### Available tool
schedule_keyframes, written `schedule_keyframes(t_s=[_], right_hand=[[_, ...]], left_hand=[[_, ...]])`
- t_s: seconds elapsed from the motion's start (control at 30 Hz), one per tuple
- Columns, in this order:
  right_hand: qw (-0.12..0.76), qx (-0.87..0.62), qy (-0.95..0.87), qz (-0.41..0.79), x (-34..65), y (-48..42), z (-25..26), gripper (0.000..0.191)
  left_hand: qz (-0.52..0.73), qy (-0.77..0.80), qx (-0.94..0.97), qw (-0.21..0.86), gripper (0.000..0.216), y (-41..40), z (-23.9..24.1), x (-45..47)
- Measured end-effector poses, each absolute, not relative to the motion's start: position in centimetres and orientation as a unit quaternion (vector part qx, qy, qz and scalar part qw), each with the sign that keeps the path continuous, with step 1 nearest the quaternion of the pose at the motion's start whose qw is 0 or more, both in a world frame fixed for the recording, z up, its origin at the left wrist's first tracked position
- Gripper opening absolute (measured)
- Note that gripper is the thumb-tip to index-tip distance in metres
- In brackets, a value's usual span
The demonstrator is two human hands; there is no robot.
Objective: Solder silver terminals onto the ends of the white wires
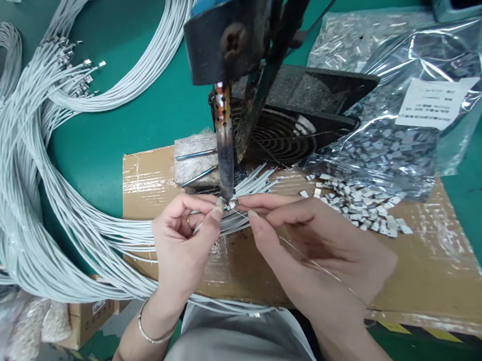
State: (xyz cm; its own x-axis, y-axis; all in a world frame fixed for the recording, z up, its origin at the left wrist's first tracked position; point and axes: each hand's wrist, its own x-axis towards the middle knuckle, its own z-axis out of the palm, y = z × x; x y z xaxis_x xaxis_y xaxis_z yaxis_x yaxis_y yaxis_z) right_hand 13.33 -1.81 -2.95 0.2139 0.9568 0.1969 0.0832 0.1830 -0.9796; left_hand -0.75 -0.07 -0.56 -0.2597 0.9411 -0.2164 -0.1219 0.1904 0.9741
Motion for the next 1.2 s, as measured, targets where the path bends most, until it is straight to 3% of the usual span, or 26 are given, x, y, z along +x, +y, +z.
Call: schedule_keyframes(t_s=[1.2], right_hand=[[0.595, -0.503, -0.519, 0.352, 13.21, -1.69, -3.20, 0.022]], left_hand=[[0.518, 0.602, 0.371, 0.481, 0.016, 0.03, -0.48, -0.83]])
